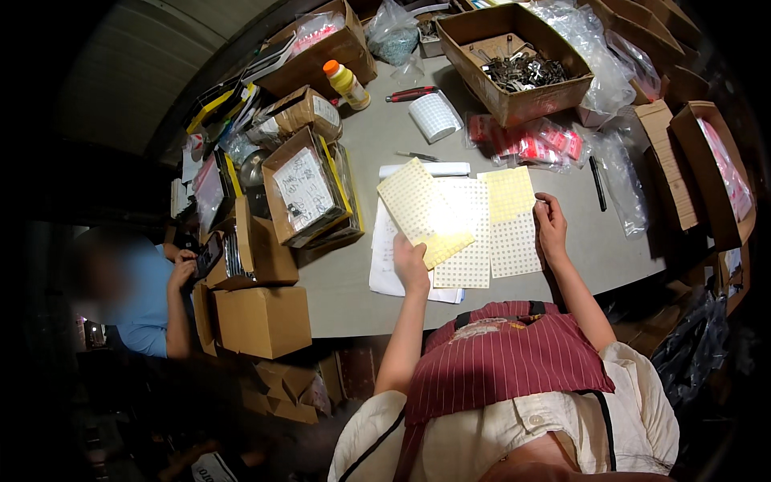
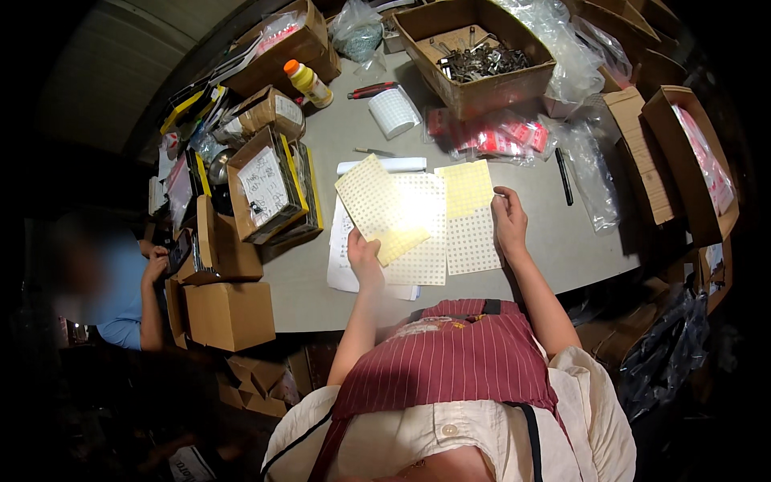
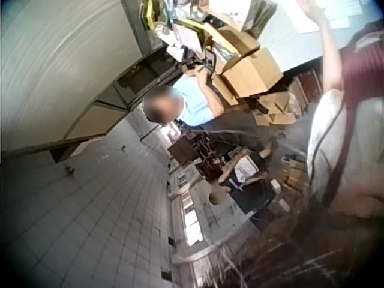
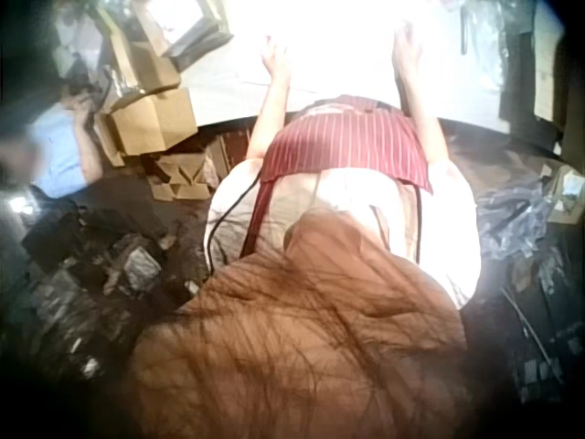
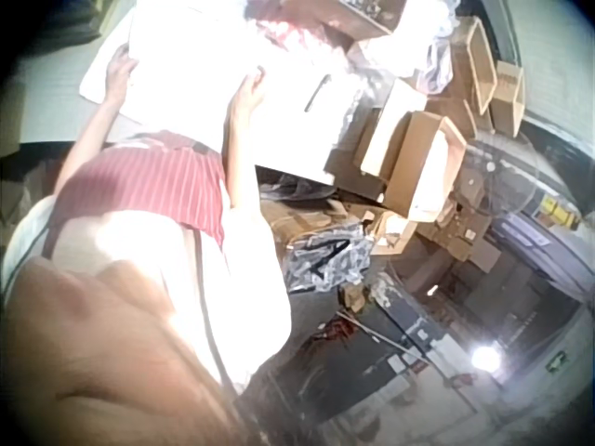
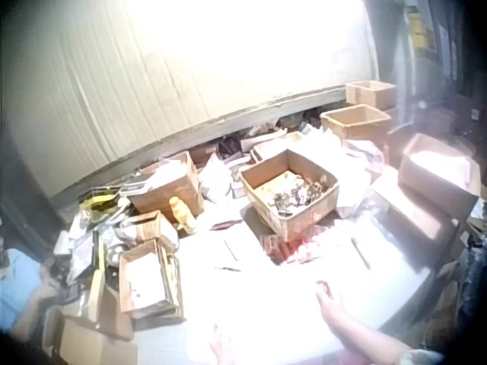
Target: The person retrieves stacks of yellow and white papers from a filing cabinet and places them into a red plastic bin. They then move to a table, where they continue to sort and arrange the papers into neat piles.
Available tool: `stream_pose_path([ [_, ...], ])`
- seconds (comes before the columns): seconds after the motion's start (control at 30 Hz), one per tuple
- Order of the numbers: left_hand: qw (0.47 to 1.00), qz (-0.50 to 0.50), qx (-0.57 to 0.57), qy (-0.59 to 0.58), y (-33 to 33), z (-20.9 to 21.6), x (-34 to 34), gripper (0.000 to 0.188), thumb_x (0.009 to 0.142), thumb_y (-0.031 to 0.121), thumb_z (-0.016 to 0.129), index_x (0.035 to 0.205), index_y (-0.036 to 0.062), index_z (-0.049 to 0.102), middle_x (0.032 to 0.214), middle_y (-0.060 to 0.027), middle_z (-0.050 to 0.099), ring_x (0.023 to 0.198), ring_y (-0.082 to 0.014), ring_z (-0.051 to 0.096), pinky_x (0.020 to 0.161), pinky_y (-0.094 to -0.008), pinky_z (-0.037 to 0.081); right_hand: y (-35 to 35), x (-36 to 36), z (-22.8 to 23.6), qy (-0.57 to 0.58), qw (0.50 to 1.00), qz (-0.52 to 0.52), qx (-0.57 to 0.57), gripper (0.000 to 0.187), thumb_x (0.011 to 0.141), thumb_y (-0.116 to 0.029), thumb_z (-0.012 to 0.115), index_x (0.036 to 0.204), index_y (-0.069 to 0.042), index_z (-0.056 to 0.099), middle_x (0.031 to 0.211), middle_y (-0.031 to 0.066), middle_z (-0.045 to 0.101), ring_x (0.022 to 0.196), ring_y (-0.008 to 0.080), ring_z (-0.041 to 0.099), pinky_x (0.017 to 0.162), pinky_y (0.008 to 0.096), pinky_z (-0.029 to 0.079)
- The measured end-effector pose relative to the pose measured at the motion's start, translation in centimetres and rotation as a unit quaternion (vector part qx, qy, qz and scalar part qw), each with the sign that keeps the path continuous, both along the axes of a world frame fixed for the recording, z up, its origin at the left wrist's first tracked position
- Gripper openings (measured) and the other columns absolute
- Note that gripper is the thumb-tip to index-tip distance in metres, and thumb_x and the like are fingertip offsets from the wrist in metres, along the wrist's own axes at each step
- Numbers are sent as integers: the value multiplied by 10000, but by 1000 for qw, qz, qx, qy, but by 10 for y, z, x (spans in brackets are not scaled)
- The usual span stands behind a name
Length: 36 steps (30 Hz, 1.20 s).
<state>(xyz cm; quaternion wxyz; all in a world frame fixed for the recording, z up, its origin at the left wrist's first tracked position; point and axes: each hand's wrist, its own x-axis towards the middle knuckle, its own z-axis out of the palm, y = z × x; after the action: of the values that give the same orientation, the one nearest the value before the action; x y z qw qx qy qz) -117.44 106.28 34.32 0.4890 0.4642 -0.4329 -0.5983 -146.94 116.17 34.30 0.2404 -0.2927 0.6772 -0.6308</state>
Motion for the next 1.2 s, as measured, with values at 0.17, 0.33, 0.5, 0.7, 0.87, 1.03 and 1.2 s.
stream_pose_path([
  [0.17, 1000, 28, 8, 7, 3, 1, -5, 487, 793, -46, 521, 1279, -59, 495, 1173, -143, 643, 1081, -210, 601, 975, -300, 440, 0, -2, -4, -2, 1000, 2, 4, 258, 980, -173, 600, 1193, -30, 627, 878, 4, 619, 814, 74, 532, 760, 235, 456],
  [0.33, 1000, -1, 14, -2, 2, 3, -3, 518, 836, -95, 493, 1340, -70, 376, 1249, -178, 624, 1128, -213, 603, 997, -317, 448, 0, -3, -6, 8, 1000, 2, 8, 260, 976, -174, 602, 1193, -32, 627, 873, 14, 625, 810, 80, 539, 758, 243, 461],
  [0.5, 1000, -9, 11, 14, 3, 3, -8, 501, 870, -78, 551, 1343, -68, 384, 1236, -169, 634, 1094, -210, 630, 955, -313, 485, 0, -1, -2, 18, 1000, 1, 15, 264, 974, -175, 602, 1193, -31, 626, 867, 16, 624, 806, 81, 540, 756, 245, 462],
  [0.7, 1000, -7, 26, 14, 2, 9, -11, 460, 859, -80, 537, 1305, -70, 429, 1214, -161, 644, 1092, -204, 635, 940, -307, 497, 2, -1, 1, 23, 1000, 8, 10, 270, 973, -169, 598, 1201, -24, 614, 870, 7, 612, 807, 79, 535, 754, 239, 457],
  [0.87, 1000, -4, 27, 2, 0, 10, -9, 455, 846, -53, 538, 1293, -72, 456, 1187, -162, 655, 1081, -209, 634, 945, -306, 483, 1, 1, 1, 26, 1000, 10, 1, 269, 973, -170, 597, 1198, -22, 612, 861, 6, 603, 801, 78, 527, 749, 239, 454],
  [1.03, 966, -83, 81, -233, -18, 20, 13, 488, 865, 68, 598, 1315, -64, 463, 1119, -205, 677, 1025, -290, 648, 965, -353, 462, 2, -1, 1, 28, 1000, 12, 7, 270, 972, -174, 598, 1195, -23, 613, 841, 6, 593, 786, 78, 517, 736, 239, 449],
  [1.2, 805, -9, -188, -563, -36, 65, 11, 455, 919, 186, 611, 1319, -10, 521, 1195, -194, 572, 1085, -372, 530, 961, -452, 445, 4, -1, 4, 42, 999, 7, 14, 264, 973, -176, 594, 1188, -25, 615, 825, 8, 592, 772, 82, 517, 721, 248, 453],
])
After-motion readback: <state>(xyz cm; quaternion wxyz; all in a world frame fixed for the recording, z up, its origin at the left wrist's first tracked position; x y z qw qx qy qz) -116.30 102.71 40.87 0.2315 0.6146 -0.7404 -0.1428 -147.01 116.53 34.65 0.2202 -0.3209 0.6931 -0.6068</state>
